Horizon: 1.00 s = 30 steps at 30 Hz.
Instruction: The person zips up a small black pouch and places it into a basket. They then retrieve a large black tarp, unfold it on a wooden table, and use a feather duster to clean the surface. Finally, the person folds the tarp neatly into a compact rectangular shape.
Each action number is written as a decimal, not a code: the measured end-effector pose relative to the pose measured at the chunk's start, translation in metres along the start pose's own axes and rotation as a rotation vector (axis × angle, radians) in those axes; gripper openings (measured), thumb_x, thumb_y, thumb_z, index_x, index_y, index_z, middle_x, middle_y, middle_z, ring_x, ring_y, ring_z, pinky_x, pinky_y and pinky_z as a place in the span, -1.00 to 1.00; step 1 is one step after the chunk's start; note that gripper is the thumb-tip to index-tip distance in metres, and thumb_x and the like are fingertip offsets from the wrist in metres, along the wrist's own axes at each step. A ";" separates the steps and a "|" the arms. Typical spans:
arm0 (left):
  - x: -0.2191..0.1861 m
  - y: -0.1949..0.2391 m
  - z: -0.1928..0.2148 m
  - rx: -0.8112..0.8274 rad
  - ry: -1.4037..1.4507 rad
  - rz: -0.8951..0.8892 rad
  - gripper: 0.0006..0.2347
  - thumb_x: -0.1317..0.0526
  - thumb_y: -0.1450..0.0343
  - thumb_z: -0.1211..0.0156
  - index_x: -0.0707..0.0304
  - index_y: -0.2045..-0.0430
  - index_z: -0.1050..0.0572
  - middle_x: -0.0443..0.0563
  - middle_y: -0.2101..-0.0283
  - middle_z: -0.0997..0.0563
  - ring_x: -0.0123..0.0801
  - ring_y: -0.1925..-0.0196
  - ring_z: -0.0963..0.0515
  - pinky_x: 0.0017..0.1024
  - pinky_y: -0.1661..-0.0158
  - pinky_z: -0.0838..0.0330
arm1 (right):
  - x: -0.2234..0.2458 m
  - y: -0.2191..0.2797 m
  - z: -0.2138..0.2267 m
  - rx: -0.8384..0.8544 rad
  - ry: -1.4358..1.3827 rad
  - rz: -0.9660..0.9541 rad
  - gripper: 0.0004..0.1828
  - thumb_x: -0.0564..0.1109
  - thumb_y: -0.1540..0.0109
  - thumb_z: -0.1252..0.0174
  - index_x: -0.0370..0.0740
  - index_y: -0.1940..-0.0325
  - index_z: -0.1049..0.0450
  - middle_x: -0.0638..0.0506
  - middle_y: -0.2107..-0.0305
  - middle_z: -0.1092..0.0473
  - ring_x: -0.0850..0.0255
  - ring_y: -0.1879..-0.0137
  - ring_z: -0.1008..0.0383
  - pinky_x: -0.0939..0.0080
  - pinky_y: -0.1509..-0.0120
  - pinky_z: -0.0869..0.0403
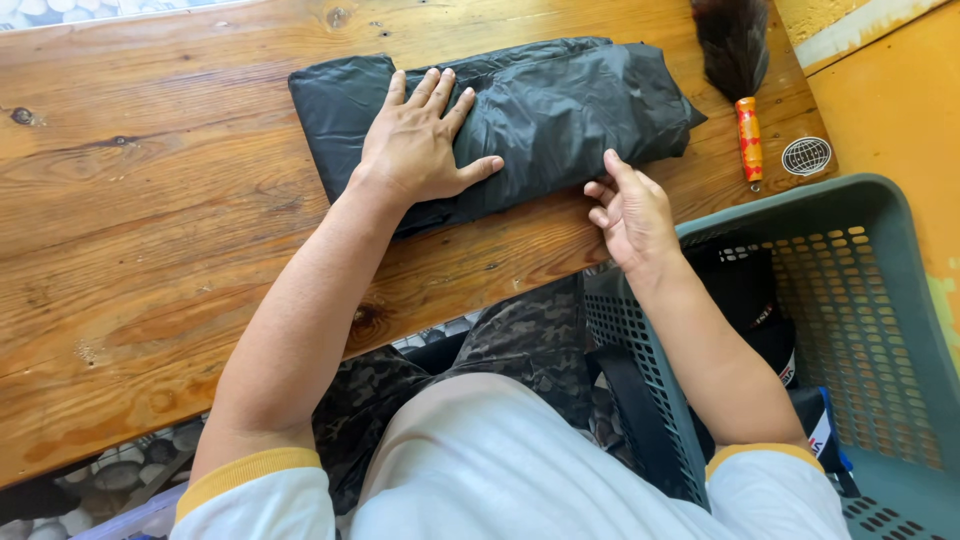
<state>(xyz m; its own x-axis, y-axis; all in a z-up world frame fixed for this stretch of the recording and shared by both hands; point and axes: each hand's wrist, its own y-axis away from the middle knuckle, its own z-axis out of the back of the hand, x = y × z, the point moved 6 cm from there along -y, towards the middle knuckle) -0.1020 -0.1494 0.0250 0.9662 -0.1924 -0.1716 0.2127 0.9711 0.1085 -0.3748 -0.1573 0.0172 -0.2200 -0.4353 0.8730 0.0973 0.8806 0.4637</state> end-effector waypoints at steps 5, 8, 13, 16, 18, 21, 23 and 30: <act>0.000 0.000 0.000 -0.015 0.003 -0.003 -0.08 -0.56 -0.37 0.56 0.12 -0.50 0.03 0.24 -0.55 0.04 -0.07 -0.59 0.16 0.09 -0.43 0.40 | 0.002 0.004 -0.020 -0.032 0.047 0.023 -0.58 -0.06 -0.12 -0.45 -0.04 0.26 -0.26 0.15 0.37 -0.37 0.40 0.38 -0.41 0.46 0.59 -0.07; 0.001 0.000 -0.001 -0.023 0.012 0.000 -0.08 -0.56 -0.38 0.55 0.12 -0.50 0.02 0.24 -0.55 0.03 -0.07 -0.59 0.15 0.08 -0.43 0.40 | 0.004 0.000 -0.026 -0.017 0.141 0.078 -0.63 -0.06 -0.08 -0.48 -0.04 0.31 -0.35 0.15 0.41 -0.41 0.41 0.39 -0.36 0.45 0.59 -0.05; 0.001 0.000 -0.002 -0.039 0.008 0.003 -0.09 -0.56 -0.38 0.54 0.14 -0.49 -0.01 0.27 -0.54 0.00 -0.06 -0.58 0.13 0.08 -0.42 0.38 | 0.002 -0.008 -0.026 -0.052 0.241 0.061 -0.60 -0.04 0.00 -0.52 -0.03 0.32 -0.39 0.18 0.42 -0.41 0.48 0.48 -0.27 0.51 0.62 0.00; 0.000 0.000 -0.003 -0.028 0.008 0.000 -0.09 -0.55 -0.39 0.54 0.13 -0.50 0.03 0.27 -0.55 0.03 -0.07 -0.59 0.16 0.08 -0.43 0.42 | -0.004 -0.017 -0.021 -0.023 0.189 0.119 -0.65 -0.18 -0.05 -0.48 -0.05 0.49 -0.35 0.14 0.55 -0.36 0.46 0.53 -0.24 0.49 0.63 0.02; 0.001 0.000 -0.003 -0.042 0.010 0.000 -0.09 -0.55 -0.39 0.53 0.14 -0.50 0.03 0.27 -0.55 0.03 -0.06 -0.59 0.16 0.07 -0.43 0.40 | -0.006 -0.018 -0.018 -0.085 0.250 0.166 -0.67 -0.12 -0.04 -0.48 0.01 0.46 -0.37 0.19 0.57 -0.36 0.46 0.51 -0.22 0.45 0.53 -0.12; 0.000 0.001 -0.001 -0.026 0.001 0.005 -0.09 -0.55 -0.38 0.54 0.12 -0.50 0.06 0.25 -0.55 0.05 -0.07 -0.59 0.17 0.08 -0.43 0.40 | -0.007 -0.014 -0.025 -0.042 0.185 0.311 -0.66 -0.23 -0.13 -0.40 -0.03 0.10 -0.45 0.12 0.27 -0.55 0.33 0.19 -0.56 0.35 0.31 -0.45; 0.000 0.002 0.000 -0.030 0.005 0.006 -0.10 -0.55 -0.39 0.53 0.12 -0.50 0.05 0.26 -0.55 0.04 -0.07 -0.59 0.17 0.07 -0.42 0.39 | 0.001 -0.013 -0.019 -0.040 0.507 0.676 -0.66 -0.15 -0.22 -0.35 -0.15 -0.03 -0.44 -0.01 0.13 -0.52 0.14 0.03 -0.53 0.19 0.05 -0.45; 0.003 0.001 -0.004 -0.353 0.123 -0.136 -0.21 -0.44 -0.40 0.05 0.09 -0.41 -0.24 0.31 -0.35 -0.38 0.28 -0.42 -0.22 0.28 -0.34 0.12 | 0.026 0.034 -0.061 0.429 1.120 1.279 -0.44 -0.43 -0.17 0.03 -0.50 -0.29 -0.40 -0.24 -0.41 -0.08 -0.20 -0.58 0.02 -0.25 -0.68 -0.09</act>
<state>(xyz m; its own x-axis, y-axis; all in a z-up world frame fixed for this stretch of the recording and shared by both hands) -0.0995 -0.1487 0.0203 0.9037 -0.3246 -0.2792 0.2531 0.9310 -0.2631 -0.3176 -0.1501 0.0654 0.5172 0.7647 0.3845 -0.6217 0.6444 -0.4453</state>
